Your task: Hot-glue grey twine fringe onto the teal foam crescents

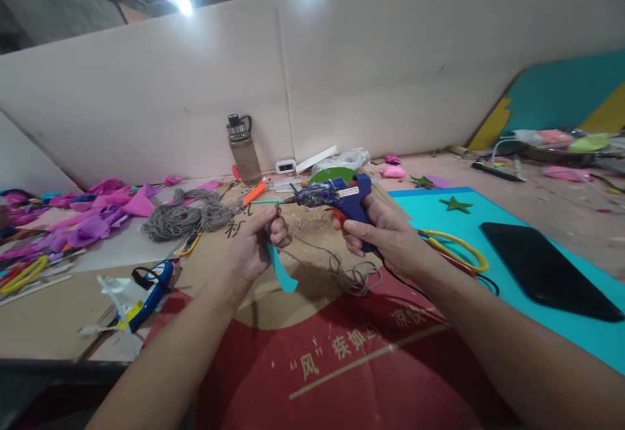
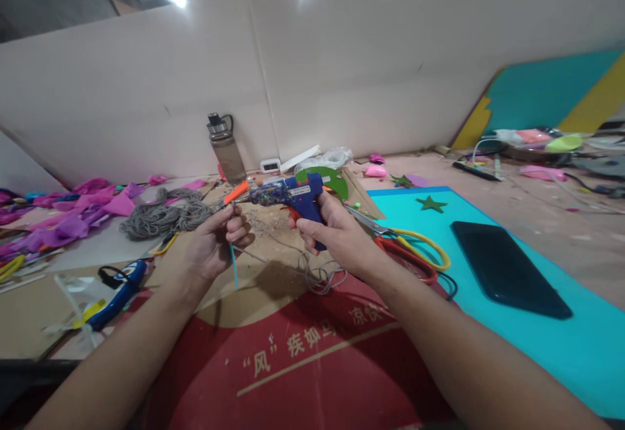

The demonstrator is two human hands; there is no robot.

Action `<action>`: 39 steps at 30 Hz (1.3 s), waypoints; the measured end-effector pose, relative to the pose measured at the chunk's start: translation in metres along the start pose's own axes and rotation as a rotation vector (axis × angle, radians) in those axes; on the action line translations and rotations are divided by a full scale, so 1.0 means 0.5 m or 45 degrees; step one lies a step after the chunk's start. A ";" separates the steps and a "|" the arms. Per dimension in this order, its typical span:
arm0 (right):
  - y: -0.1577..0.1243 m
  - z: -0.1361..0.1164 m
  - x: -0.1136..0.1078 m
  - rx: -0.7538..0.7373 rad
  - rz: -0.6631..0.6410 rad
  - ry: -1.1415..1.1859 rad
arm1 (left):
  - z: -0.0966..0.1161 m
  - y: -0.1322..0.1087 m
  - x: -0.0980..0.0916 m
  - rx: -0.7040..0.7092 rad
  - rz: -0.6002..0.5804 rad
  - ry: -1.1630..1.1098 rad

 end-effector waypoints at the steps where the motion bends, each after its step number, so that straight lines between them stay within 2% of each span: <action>1: 0.000 0.000 0.000 0.006 0.005 -0.004 | 0.000 0.000 -0.001 0.004 0.003 0.006; 8: -0.001 0.008 -0.007 0.025 0.020 -0.042 | 0.011 0.002 -0.014 0.099 0.031 0.145; 14: 0.000 -0.006 -0.007 -0.037 0.030 -0.105 | 0.052 -0.010 -0.040 0.388 0.263 0.440; 21: 0.002 -0.021 -0.005 -0.083 0.030 -0.258 | 0.070 -0.029 -0.048 0.552 0.404 0.585; 25: 0.001 -0.015 -0.010 -0.067 0.029 -0.315 | 0.072 -0.033 -0.043 0.565 0.403 0.593; 39: 0.002 -0.023 -0.012 -0.095 0.068 -0.331 | 0.056 -0.013 -0.040 0.419 0.279 0.475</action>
Point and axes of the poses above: each hand's wrist, its own y-axis towards the middle knuckle, its own x-axis out of the palm, z = x × y, the point moved 10 cm from there along y, towards the middle knuckle, and after that the axes turned 6 degrees about -x, right-handed, at the moved point
